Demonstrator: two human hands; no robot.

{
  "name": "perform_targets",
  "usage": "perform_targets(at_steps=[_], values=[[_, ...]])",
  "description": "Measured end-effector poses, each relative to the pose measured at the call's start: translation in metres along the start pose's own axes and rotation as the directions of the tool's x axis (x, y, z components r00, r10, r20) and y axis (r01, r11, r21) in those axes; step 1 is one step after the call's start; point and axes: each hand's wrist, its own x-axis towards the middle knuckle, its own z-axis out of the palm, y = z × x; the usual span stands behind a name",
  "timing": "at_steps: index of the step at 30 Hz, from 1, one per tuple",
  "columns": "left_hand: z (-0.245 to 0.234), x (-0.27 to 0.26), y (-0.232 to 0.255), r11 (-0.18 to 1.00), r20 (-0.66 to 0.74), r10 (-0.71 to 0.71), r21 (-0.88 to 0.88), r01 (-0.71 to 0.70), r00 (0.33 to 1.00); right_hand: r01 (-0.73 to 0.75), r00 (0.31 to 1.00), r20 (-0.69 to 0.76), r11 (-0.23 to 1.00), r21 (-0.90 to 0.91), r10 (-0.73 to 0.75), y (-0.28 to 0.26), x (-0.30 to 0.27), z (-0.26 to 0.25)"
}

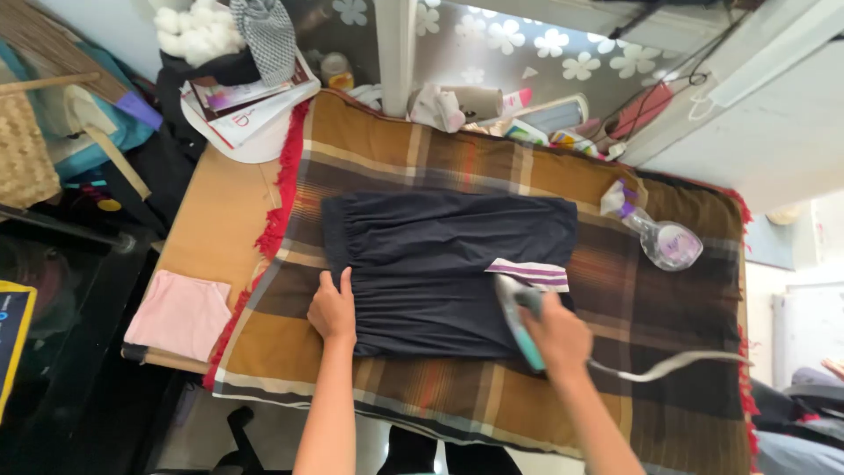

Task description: The recorder is ironing a blue shirt and a pair of black shorts on a table.

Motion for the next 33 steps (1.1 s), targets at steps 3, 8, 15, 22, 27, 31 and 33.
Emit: perform_targets(at_steps=[3,8,15,22,27,31,33], values=[[-0.001,0.001,0.003,1.0,0.006,0.017,0.013,-0.017,1.0,-0.113,0.994,-0.02,0.99,-0.081,0.112,0.047,-0.002,-0.007],[-0.003,-0.001,0.003,1.0,-0.005,-0.004,0.003,0.004,1.0,-0.211,0.976,0.026,0.964,-0.161,0.218,0.114,0.005,-0.021],[-0.01,0.009,0.004,0.999,0.0,-0.026,-0.036,0.026,1.0,-0.39,0.921,-0.088,0.902,-0.186,0.38,0.186,0.055,-0.045],[0.004,0.089,0.025,0.962,0.118,-0.106,-0.238,0.132,0.987,0.368,0.865,-0.337,0.926,-0.082,-0.373,0.068,0.149,-0.016],[0.057,0.144,0.003,0.864,0.136,0.103,-0.504,-0.021,0.985,0.514,0.812,-0.247,0.849,-0.126,-0.529,0.049,0.229,0.04],[0.076,0.17,-0.023,0.441,0.369,-0.013,-0.832,0.337,0.929,0.395,0.919,-0.032,0.915,0.082,-0.394,0.048,0.271,0.044],[0.073,0.167,-0.028,0.47,0.408,-0.049,-0.796,0.382,0.912,0.414,0.909,-0.001,0.902,0.121,-0.417,0.037,0.265,0.03]])
